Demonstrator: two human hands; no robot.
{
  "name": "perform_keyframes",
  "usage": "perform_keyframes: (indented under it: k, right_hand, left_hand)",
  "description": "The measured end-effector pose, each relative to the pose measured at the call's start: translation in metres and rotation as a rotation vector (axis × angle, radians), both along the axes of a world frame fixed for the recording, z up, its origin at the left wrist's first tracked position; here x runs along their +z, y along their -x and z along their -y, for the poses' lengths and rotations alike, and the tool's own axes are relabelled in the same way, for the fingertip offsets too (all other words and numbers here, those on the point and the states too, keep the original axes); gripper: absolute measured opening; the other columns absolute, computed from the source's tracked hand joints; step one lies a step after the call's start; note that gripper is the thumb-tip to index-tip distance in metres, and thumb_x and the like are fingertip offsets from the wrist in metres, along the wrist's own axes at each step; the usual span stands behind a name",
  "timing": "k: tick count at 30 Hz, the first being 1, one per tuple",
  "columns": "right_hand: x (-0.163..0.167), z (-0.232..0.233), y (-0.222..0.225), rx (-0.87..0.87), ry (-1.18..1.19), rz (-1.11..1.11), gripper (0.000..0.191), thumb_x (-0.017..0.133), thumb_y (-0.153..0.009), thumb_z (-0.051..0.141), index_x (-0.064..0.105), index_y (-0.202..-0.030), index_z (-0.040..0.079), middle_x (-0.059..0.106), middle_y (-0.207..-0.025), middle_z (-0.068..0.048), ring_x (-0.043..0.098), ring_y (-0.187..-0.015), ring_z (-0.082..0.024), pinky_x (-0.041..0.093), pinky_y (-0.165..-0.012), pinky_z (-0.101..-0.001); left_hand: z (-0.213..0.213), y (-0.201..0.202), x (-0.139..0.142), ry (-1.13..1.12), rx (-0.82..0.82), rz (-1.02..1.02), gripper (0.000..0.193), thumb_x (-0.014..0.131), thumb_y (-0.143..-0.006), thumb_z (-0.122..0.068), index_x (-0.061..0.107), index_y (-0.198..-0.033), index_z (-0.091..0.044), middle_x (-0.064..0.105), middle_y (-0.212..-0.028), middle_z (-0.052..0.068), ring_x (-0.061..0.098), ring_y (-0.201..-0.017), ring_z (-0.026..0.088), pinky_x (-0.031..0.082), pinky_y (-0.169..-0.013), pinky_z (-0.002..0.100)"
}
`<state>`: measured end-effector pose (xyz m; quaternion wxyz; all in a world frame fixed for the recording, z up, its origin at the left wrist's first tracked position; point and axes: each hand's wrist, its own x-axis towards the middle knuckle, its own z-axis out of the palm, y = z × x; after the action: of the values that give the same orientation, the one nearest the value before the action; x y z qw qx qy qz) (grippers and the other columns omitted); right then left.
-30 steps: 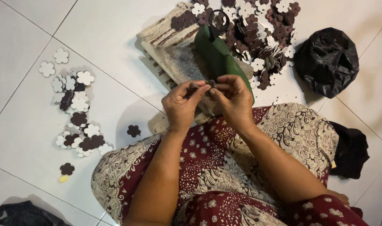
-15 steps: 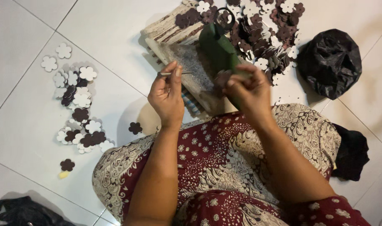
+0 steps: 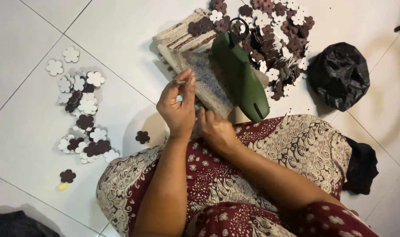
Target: The person sits on the floor and repeatedly places small dark flower-shaped cutouts onto a metal rod, then presses them with a green handheld press. The person removes the pressed shapes and sets them aside, continuing the cycle with additional cutouts.
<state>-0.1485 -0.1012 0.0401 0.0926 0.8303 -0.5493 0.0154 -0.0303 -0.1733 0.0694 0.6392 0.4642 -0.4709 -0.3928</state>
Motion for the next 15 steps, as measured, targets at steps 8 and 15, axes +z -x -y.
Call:
perform_keyframes:
  k: [8,15]
  right_hand:
    - [-0.047,0.046,-0.047,-0.221,-0.214,0.403,0.017,0.063,-0.091,0.019,0.064,-0.099,0.004,0.063,-0.082,-0.012,0.067,-0.068,-0.028,0.056,-0.058,-0.0407]
    - [-0.049,0.063,-0.089,-0.150,-0.283,0.558,0.018,0.065,-0.089,0.019,0.066,-0.104,0.008,0.062,-0.087,-0.010,0.065,-0.074,-0.027,0.055,-0.062,-0.0394]
  left_hand:
    - [0.001,-0.008,0.001,0.044,-0.030,-0.125,0.018,0.072,-0.102,-0.005,0.073,-0.120,-0.004,0.077,-0.113,0.008,0.074,-0.099,0.011,0.062,-0.086,0.024]
    - [0.001,-0.033,0.018,0.092,-0.076,-0.002,0.020,0.073,-0.102,-0.014,0.073,-0.121,-0.008,0.077,-0.117,0.005,0.077,-0.101,0.012,0.062,-0.088,0.024]
